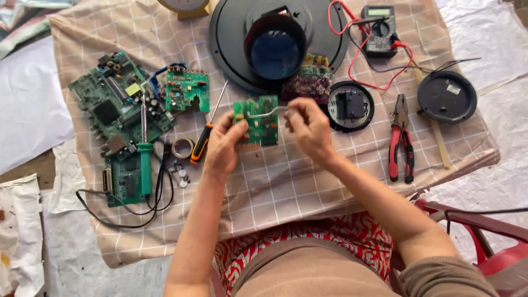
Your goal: Testing various electronic components on a circuit board using a digital multimeter on a repair bench.
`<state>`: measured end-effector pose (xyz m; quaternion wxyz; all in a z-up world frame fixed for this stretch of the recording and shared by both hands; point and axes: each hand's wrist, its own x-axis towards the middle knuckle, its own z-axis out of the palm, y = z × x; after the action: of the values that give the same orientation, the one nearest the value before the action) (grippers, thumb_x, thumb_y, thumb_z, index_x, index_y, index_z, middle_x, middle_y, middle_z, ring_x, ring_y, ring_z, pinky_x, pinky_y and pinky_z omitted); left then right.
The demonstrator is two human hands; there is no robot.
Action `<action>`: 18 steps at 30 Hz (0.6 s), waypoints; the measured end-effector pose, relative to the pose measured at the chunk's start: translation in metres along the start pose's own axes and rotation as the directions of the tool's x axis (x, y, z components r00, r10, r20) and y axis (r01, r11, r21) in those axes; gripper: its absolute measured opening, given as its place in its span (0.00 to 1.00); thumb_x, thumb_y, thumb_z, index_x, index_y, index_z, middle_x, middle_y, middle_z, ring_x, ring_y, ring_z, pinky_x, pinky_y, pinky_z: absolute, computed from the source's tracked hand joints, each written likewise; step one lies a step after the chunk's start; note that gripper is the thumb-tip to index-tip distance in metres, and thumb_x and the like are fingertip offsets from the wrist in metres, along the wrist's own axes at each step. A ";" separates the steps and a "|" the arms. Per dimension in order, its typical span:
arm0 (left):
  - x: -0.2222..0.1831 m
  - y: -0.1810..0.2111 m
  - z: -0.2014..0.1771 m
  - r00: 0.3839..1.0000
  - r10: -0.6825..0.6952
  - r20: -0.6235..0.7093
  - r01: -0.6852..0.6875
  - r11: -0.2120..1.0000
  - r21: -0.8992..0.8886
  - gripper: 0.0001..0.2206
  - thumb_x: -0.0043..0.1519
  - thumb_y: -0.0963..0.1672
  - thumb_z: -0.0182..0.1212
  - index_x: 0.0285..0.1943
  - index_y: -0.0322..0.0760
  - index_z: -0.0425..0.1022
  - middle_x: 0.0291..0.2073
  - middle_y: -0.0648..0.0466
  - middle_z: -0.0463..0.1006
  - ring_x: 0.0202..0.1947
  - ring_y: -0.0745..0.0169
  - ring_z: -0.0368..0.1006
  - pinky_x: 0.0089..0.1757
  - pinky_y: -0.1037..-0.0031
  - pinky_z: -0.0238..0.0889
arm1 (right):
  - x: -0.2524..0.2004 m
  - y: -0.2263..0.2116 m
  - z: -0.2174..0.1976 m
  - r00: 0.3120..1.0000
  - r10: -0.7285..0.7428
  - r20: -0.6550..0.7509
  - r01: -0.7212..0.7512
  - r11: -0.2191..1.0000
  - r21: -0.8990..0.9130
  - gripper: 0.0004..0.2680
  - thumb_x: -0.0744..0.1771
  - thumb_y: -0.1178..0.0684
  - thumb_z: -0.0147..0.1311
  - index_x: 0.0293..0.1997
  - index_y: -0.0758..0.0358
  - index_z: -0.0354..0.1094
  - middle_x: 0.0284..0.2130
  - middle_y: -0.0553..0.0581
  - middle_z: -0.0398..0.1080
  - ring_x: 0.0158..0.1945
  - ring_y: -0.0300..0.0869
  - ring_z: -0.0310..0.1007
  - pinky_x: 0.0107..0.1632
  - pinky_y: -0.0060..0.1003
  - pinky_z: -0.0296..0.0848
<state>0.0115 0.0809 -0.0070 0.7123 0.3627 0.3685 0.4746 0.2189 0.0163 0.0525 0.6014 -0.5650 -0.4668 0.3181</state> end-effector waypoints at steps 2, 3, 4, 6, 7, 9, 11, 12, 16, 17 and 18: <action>0.010 -0.004 -0.004 0.999 0.031 0.023 -0.030 0.999 -0.019 0.12 0.64 0.43 0.66 0.55 0.39 0.76 0.34 0.56 0.79 0.31 0.67 0.80 0.35 0.75 0.80 | 0.020 -0.011 -0.008 0.996 -0.078 -0.034 0.079 0.996 0.031 0.03 0.70 0.61 0.51 0.45 0.64 0.71 0.28 0.59 0.73 0.28 0.39 0.73 0.32 0.33 0.77; 0.011 -0.006 -0.004 0.997 0.072 -0.018 -0.071 0.997 0.011 0.11 0.63 0.43 0.67 0.53 0.40 0.77 0.34 0.57 0.78 0.32 0.70 0.78 0.36 0.77 0.77 | 0.035 -0.012 -0.020 0.951 -0.302 -0.058 0.287 0.939 -0.188 0.03 0.70 0.61 0.55 0.46 0.63 0.72 0.30 0.60 0.74 0.33 0.44 0.76 0.37 0.37 0.77; 0.019 -0.003 -0.003 0.991 0.127 -0.052 -0.125 0.991 0.042 0.10 0.62 0.43 0.68 0.52 0.41 0.79 0.34 0.58 0.77 0.33 0.73 0.76 0.37 0.79 0.75 | 0.055 -0.015 -0.030 0.852 -0.522 -0.030 0.470 0.789 -0.396 0.03 0.69 0.61 0.59 0.46 0.62 0.74 0.33 0.61 0.75 0.37 0.49 0.78 0.43 0.41 0.77; 0.008 0.009 0.002 0.989 0.138 -0.043 -0.134 0.987 0.091 0.12 0.62 0.44 0.66 0.53 0.41 0.78 0.36 0.61 0.77 0.35 0.74 0.73 0.37 0.81 0.69 | 0.097 -0.033 -0.061 0.801 -0.597 0.041 0.527 0.672 -0.520 0.03 0.69 0.65 0.53 0.44 0.66 0.72 0.34 0.61 0.73 0.37 0.49 0.72 0.43 0.42 0.71; 0.001 0.014 0.003 0.989 0.137 -0.050 -0.129 0.981 0.143 0.13 0.61 0.45 0.63 0.54 0.42 0.77 0.37 0.63 0.76 0.36 0.76 0.70 0.36 0.83 0.64 | 0.116 -0.042 -0.077 0.760 -0.637 0.127 0.561 0.546 -0.623 0.05 0.70 0.69 0.47 0.41 0.70 0.70 0.35 0.62 0.71 0.38 0.50 0.67 0.43 0.43 0.65; -0.001 0.021 0.011 0.989 0.145 0.012 -0.146 0.987 0.068 0.12 0.61 0.45 0.63 0.52 0.39 0.76 0.37 0.60 0.77 0.35 0.73 0.72 0.37 0.80 0.67 | 0.170 0.010 -0.121 0.876 -0.456 0.155 0.403 0.516 -0.756 0.08 0.68 0.68 0.50 0.48 0.67 0.74 0.41 0.64 0.69 0.43 0.53 0.69 0.48 0.45 0.69; -0.005 0.028 0.011 0.984 0.171 0.057 -0.171 0.985 -0.002 0.11 0.61 0.44 0.63 0.50 0.36 0.74 0.36 0.58 0.77 0.34 0.69 0.73 0.37 0.77 0.70 | 0.208 0.040 -0.143 0.952 -0.264 0.155 0.263 0.444 -0.857 0.14 0.65 0.67 0.52 0.54 0.63 0.78 0.46 0.66 0.68 0.47 0.57 0.71 0.53 0.46 0.73; -0.004 0.031 0.010 0.991 0.119 0.056 -0.122 0.992 0.043 0.08 0.61 0.45 0.61 0.46 0.42 0.73 0.32 0.63 0.73 0.31 0.74 0.69 0.34 0.81 0.63 | 0.219 0.043 -0.145 0.989 -0.073 0.129 0.148 0.440 -0.886 0.15 0.66 0.57 0.54 0.61 0.60 0.70 0.53 0.67 0.65 0.53 0.63 0.64 0.57 0.53 0.65; 0.006 0.023 -0.004 0.996 -0.036 0.075 0.057 0.951 -0.304 0.07 0.62 0.40 0.61 0.47 0.43 0.72 0.31 0.59 0.76 0.28 0.68 0.75 0.30 0.76 0.72 | 0.232 0.026 -0.129 0.939 0.325 0.112 -0.020 0.377 -0.926 0.23 0.69 0.51 0.44 0.76 0.51 0.47 0.61 0.75 0.63 0.69 0.69 0.48 0.62 0.71 0.53; 0.007 0.021 -0.005 0.998 -0.028 0.064 0.047 0.950 -0.309 0.07 0.62 0.40 0.61 0.47 0.43 0.72 0.31 0.59 0.76 0.28 0.68 0.75 0.30 0.76 0.72 | 0.236 0.035 -0.126 0.938 0.322 0.126 -0.006 0.378 -0.926 0.23 0.69 0.51 0.44 0.76 0.51 0.47 0.61 0.75 0.63 0.69 0.69 0.48 0.62 0.71 0.53; 0.008 0.019 -0.006 0.998 -0.024 0.064 0.043 0.947 -0.319 0.08 0.61 0.40 0.61 0.48 0.41 0.73 0.32 0.59 0.77 0.28 0.69 0.75 0.31 0.77 0.71 | 0.241 0.044 -0.122 0.944 0.321 0.074 -0.033 0.316 -0.948 0.25 0.66 0.57 0.45 0.74 0.49 0.51 0.56 0.77 0.65 0.65 0.70 0.53 0.59 0.73 0.53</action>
<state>0.0008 0.0948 0.0058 0.7803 0.2500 0.2713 0.5050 0.4251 0.1961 0.0676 0.0639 -0.8098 -0.5699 0.1241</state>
